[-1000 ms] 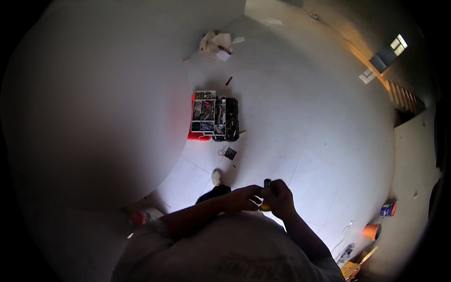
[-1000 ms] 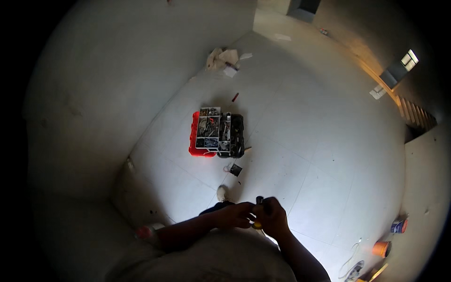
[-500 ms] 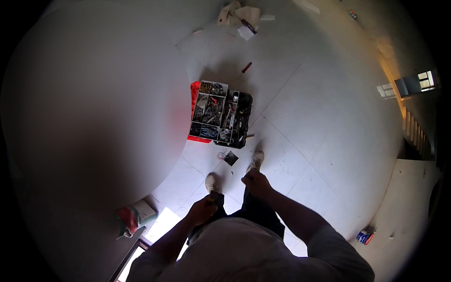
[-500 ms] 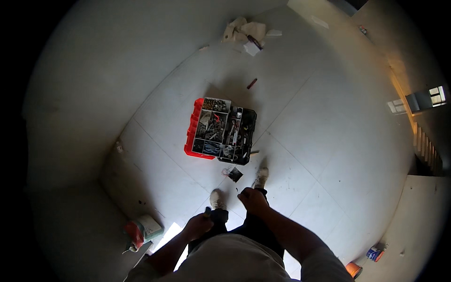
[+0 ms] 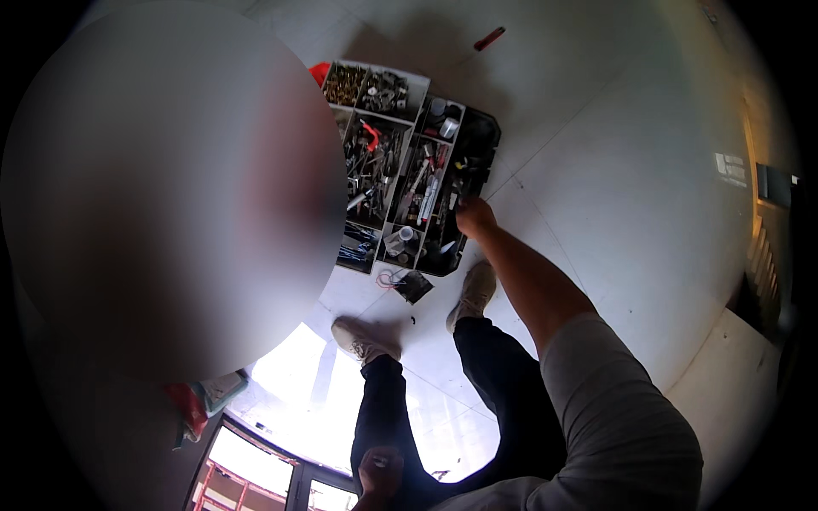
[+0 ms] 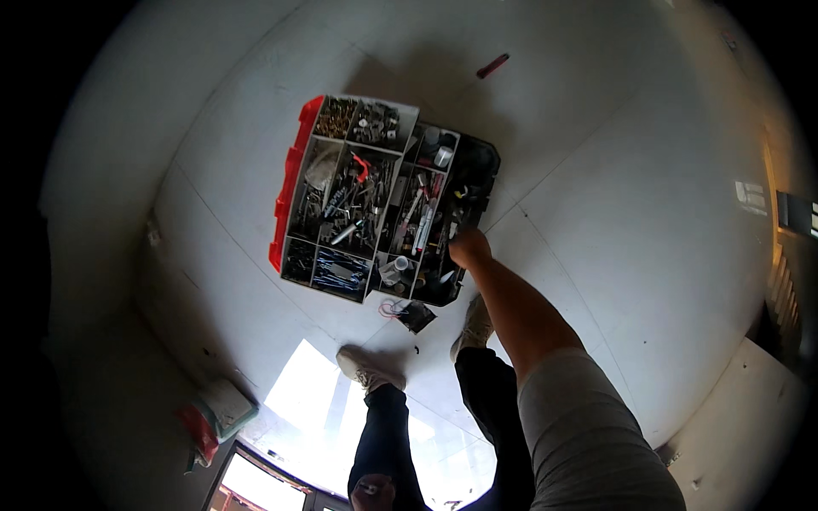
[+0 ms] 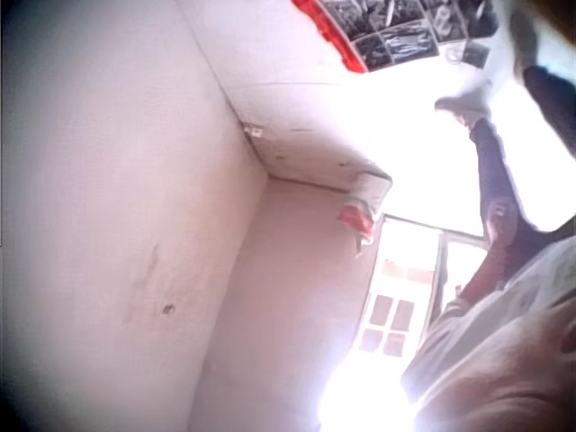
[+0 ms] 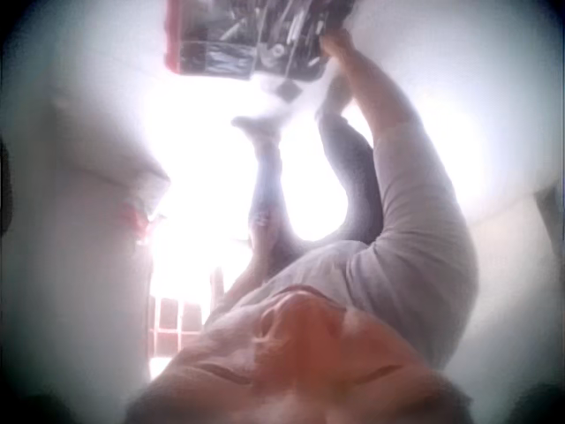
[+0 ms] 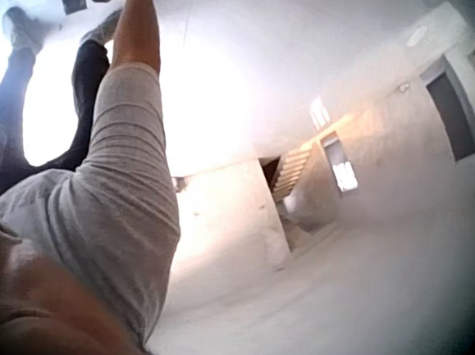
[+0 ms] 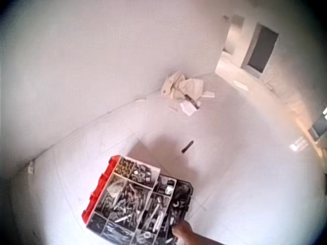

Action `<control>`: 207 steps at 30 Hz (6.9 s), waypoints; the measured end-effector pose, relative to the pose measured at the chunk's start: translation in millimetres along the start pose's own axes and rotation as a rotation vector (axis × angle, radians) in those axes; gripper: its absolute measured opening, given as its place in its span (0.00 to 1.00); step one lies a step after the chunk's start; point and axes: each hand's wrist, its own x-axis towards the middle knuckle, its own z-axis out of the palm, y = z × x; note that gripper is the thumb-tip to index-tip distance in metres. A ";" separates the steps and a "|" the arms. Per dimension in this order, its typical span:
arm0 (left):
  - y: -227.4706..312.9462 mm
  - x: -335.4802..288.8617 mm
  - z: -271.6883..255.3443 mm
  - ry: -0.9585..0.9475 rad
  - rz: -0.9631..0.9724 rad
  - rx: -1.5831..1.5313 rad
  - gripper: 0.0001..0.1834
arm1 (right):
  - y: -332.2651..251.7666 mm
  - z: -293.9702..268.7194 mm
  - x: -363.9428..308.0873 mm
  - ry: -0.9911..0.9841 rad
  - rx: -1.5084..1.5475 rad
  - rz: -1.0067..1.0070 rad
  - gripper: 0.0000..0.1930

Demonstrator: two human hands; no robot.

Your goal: The person sits on the floor and uses a cordless drill to remove a bit from a yellow socket. They then walk to a red toolbox, select a small metal ring, and fit it onto the socket. The person returns to the floor and continues handling the socket and drill.

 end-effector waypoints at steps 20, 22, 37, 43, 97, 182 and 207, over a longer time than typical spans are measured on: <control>8.8 35.3 -24.6 0.016 0.171 0.771 0.11 | 8.1 -31.7 84.9 -0.001 1.291 0.591 0.30; -31.9 26.5 -22.2 0.035 -0.054 0.266 0.11 | 13.6 -29.9 85.8 0.002 1.126 0.535 0.34; -7.5 39.9 -44.3 0.163 0.101 -0.127 0.24 | 31.0 52.8 135.1 0.288 1.843 0.723 0.13; -54.5 30.2 -39.9 0.052 -0.120 -0.474 0.20 | 41.4 20.5 68.1 0.019 1.790 0.670 0.07; 108.0 117.9 -29.0 0.139 0.670 -1.288 0.10 | -74.9 -245.9 30.0 0.737 -0.237 0.029 0.11; 136.7 108.0 8.8 0.265 0.697 -1.079 0.15 | -260.1 -208.1 -252.9 -0.288 1.738 -0.690 0.08; 129.4 105.6 -2.9 0.113 0.789 -1.120 0.23 | -257.5 -210.8 -246.8 -0.437 1.783 -0.662 0.08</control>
